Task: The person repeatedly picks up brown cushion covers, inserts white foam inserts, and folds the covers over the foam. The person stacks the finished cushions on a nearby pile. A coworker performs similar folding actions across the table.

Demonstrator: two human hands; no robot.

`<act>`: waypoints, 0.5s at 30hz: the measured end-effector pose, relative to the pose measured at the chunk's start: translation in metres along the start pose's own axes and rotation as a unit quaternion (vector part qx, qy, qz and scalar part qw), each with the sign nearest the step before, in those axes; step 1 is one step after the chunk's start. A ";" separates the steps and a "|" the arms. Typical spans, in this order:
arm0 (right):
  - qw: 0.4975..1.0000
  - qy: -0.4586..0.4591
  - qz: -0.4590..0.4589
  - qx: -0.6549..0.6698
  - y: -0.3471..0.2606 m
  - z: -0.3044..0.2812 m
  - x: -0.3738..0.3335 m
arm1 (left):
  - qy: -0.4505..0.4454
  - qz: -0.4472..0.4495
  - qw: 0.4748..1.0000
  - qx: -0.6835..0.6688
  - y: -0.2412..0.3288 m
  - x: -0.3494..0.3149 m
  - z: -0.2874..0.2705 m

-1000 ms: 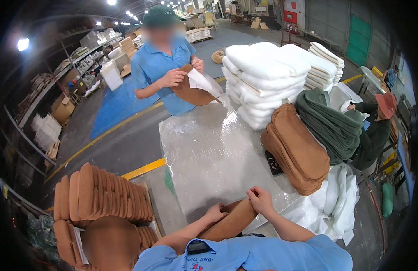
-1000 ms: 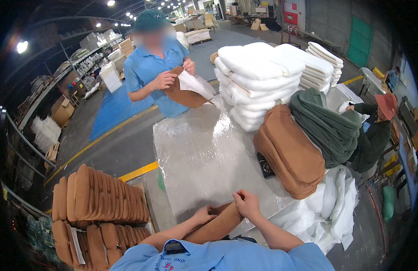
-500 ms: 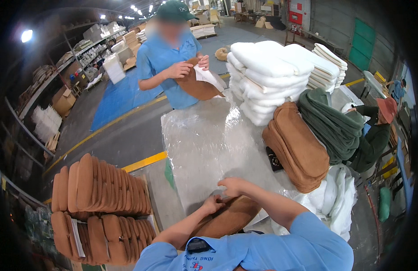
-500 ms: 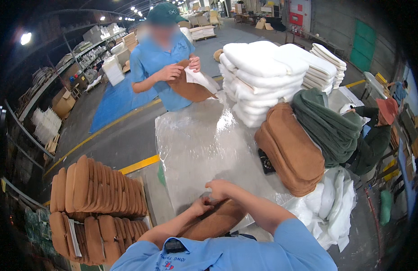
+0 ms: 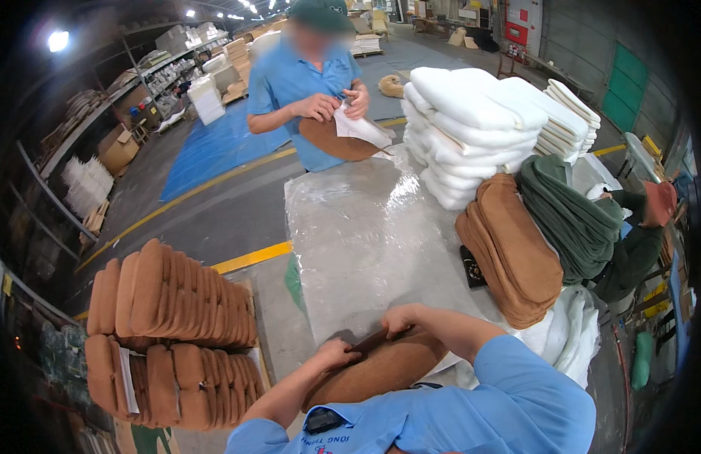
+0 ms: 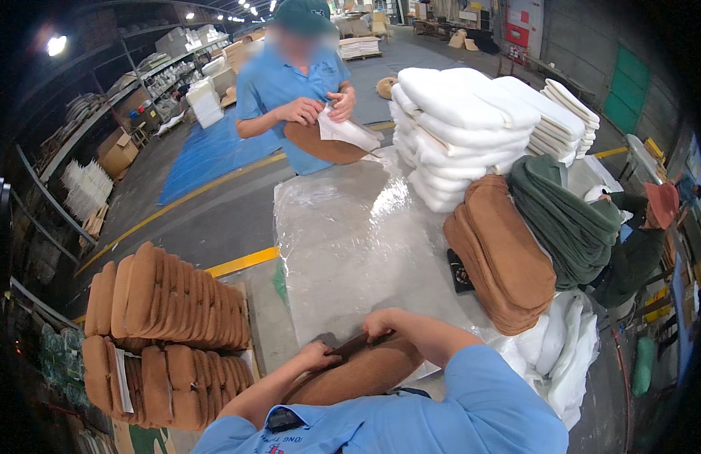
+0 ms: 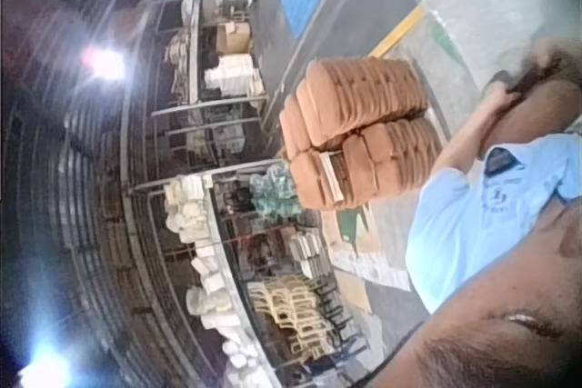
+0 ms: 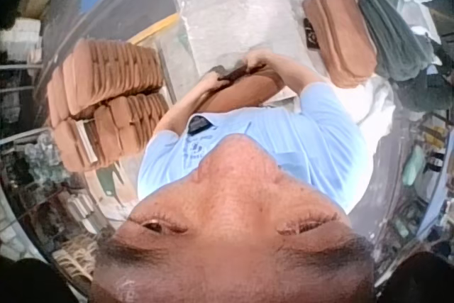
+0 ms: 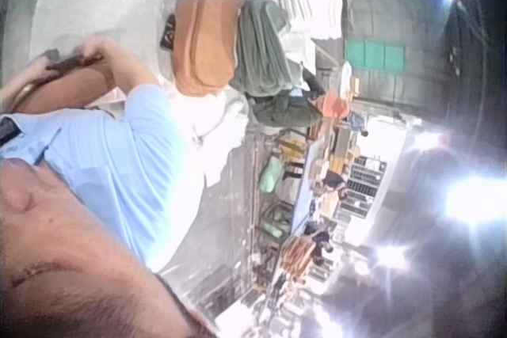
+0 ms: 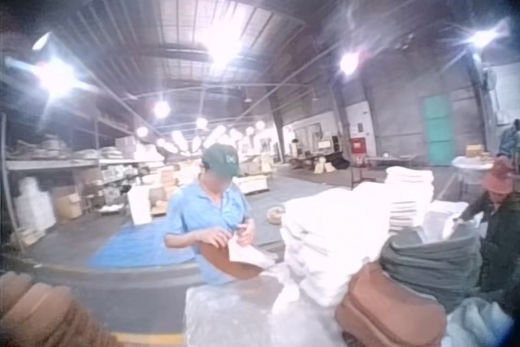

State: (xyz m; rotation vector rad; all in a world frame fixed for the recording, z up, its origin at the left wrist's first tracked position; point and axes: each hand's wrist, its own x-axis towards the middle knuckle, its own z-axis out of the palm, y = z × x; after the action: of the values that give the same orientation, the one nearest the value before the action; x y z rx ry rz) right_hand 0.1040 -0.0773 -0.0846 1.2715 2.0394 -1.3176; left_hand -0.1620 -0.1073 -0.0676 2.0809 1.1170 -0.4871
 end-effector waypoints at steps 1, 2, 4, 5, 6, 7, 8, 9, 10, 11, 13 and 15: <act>0.999 0.032 -0.012 -0.034 0.000 0.000 0.000 | 0.002 -0.005 1.000 0.010 -0.002 -0.001 -0.001; 0.995 0.064 -0.024 -0.068 0.001 0.003 -0.001 | -0.014 -0.007 1.000 0.019 -0.006 -0.004 -0.001; 0.989 0.114 -0.032 -0.088 0.003 0.007 -0.001 | -0.045 -0.011 0.998 0.036 -0.015 -0.013 -0.001; 0.988 0.132 -0.029 -0.073 0.004 0.010 0.000 | -0.024 -0.045 0.998 0.040 -0.016 -0.018 0.003; 0.987 0.149 -0.027 -0.059 0.003 0.013 0.001 | -0.004 -0.079 0.996 0.043 -0.017 -0.026 0.009; 0.982 0.173 -0.027 -0.070 0.014 0.021 0.002 | 0.015 -0.100 0.994 0.050 -0.012 -0.027 0.012; 0.976 0.201 -0.020 -0.080 0.029 0.029 0.001 | 0.047 -0.088 0.994 0.033 -0.004 -0.023 0.014; 0.969 0.228 -0.018 -0.091 0.039 0.032 0.001 | 0.079 -0.081 0.993 0.015 0.001 -0.021 0.017; 0.968 0.232 -0.014 -0.091 0.033 0.029 0.005 | 0.113 -0.094 0.989 -0.007 -0.001 -0.025 0.020; 0.967 0.236 -0.009 -0.090 0.026 0.029 0.008 | 0.123 -0.103 0.987 -0.011 -0.004 -0.028 0.020; 0.970 0.228 0.002 -0.080 0.020 0.029 0.010 | 0.106 -0.126 0.986 -0.019 -0.009 -0.024 0.017; 0.977 0.203 0.014 -0.062 0.021 0.031 0.007 | 0.104 -0.118 0.986 -0.049 -0.012 -0.026 0.022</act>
State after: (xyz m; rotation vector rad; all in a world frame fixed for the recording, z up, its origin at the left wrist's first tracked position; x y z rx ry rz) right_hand 0.1143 -0.0981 -0.1151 1.6068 2.3185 -0.9573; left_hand -0.1868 -0.1337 -0.0713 1.9570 1.4904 -0.3241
